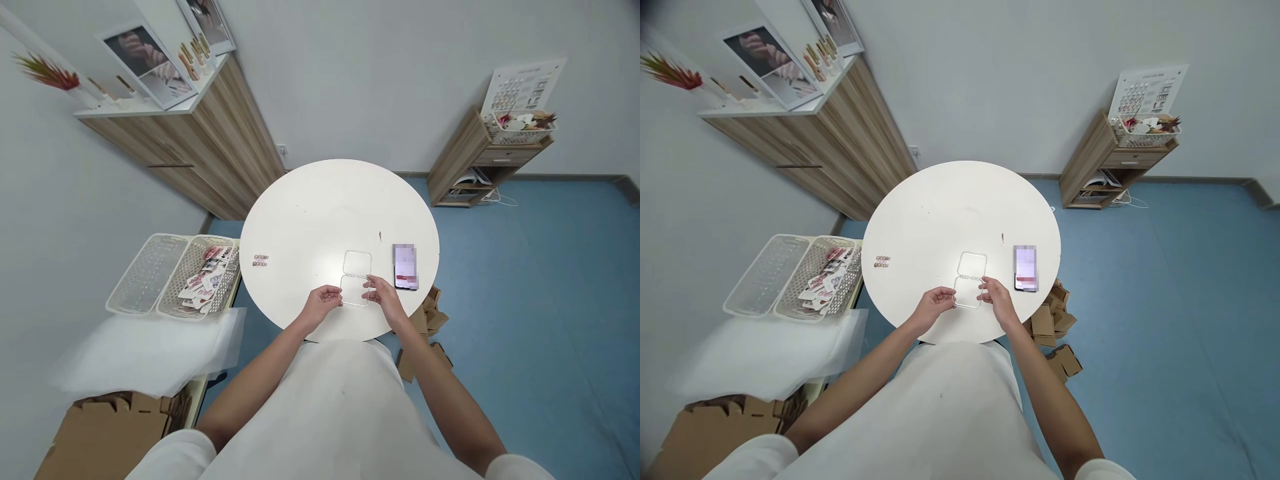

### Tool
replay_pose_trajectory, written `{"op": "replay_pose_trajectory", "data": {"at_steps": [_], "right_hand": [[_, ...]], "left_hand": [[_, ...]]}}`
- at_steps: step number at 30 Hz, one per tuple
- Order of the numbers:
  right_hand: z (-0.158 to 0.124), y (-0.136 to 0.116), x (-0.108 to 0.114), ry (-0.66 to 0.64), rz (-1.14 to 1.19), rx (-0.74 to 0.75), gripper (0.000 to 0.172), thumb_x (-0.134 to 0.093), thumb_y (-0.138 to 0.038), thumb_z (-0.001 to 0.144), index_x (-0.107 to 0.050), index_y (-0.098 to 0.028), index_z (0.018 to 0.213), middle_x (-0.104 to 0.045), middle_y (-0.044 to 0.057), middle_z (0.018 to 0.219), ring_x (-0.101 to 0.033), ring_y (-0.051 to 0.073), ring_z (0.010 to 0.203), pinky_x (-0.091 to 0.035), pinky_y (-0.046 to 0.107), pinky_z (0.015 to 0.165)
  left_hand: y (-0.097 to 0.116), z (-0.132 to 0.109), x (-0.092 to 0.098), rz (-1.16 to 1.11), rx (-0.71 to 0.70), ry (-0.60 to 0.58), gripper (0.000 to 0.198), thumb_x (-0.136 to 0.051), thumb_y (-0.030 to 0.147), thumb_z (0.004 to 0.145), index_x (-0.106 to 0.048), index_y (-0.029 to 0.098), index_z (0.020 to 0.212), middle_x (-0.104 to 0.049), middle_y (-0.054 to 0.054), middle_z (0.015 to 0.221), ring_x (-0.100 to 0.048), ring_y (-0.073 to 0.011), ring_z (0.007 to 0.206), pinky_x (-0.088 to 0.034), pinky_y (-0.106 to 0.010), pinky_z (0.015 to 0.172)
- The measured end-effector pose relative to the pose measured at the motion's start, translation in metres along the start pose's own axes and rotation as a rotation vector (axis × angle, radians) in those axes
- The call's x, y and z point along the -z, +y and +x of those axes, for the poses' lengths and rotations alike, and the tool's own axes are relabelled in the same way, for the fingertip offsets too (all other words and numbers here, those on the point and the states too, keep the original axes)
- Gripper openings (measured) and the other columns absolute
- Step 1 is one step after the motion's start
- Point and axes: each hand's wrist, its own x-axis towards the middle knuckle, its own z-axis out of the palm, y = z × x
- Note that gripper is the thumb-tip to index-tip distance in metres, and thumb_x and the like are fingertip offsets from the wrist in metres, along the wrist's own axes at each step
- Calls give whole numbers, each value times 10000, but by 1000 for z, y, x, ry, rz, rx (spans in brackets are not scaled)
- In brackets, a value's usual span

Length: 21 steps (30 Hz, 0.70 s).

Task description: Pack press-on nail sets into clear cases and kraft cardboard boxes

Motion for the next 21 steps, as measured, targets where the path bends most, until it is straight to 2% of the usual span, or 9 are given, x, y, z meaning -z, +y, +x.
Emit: {"op": "replay_pose_trajectory", "data": {"at_steps": [4, 9, 11, 15, 21], "right_hand": [[-16, 7, -3, -20, -88, 96, 557, -556, -409, 735, -387, -262, 1245, -516, 90, 1137, -612, 150, 768, -460, 376, 779], [-22, 9, -5, -58, -231, 146, 648, -560, -286, 726, -289, -294, 1314, -476, 91, 1200, -580, 111, 718, -464, 363, 763], [-20, 12, -5, -79, -269, 162, 689, -558, -257, 716, -248, -313, 1329, -449, 84, 1219, -566, 96, 686, -470, 355, 751], [-14, 23, -5, -86, -365, 172, 691, -532, -228, 718, -231, -326, 1332, -458, 63, 1166, -546, 97, 667, -479, 348, 724], [-3, 49, -10, -72, -467, 140, 664, -516, -205, 716, -258, -320, 1317, -477, 36, 1067, -507, 105, 657, -476, 350, 716]], "left_hand": [[-5, 2, 1, 15, 23, 32, 290, -659, 267, 653, -594, 139, 906, -589, -22, 776, -567, -104, 702, -474, -334, 779], [-7, 4, 0, 61, 10, 37, 299, -634, 284, 679, -580, 148, 939, -580, -26, 795, -570, -117, 734, -466, -338, 786], [-9, 4, -1, 91, -12, 46, 342, -618, 282, 693, -556, 166, 1009, -579, -18, 806, -577, -115, 731, -459, -339, 790], [-16, 3, 0, 179, -11, 71, 452, -574, 294, 729, -476, 207, 1162, -562, -9, 830, -585, -110, 708, -453, -305, 742], [-33, 5, 9, 278, 21, 113, 423, -537, 280, 745, -495, 216, 1161, -540, -13, 855, -530, -93, 701, -433, -246, 663]]}}
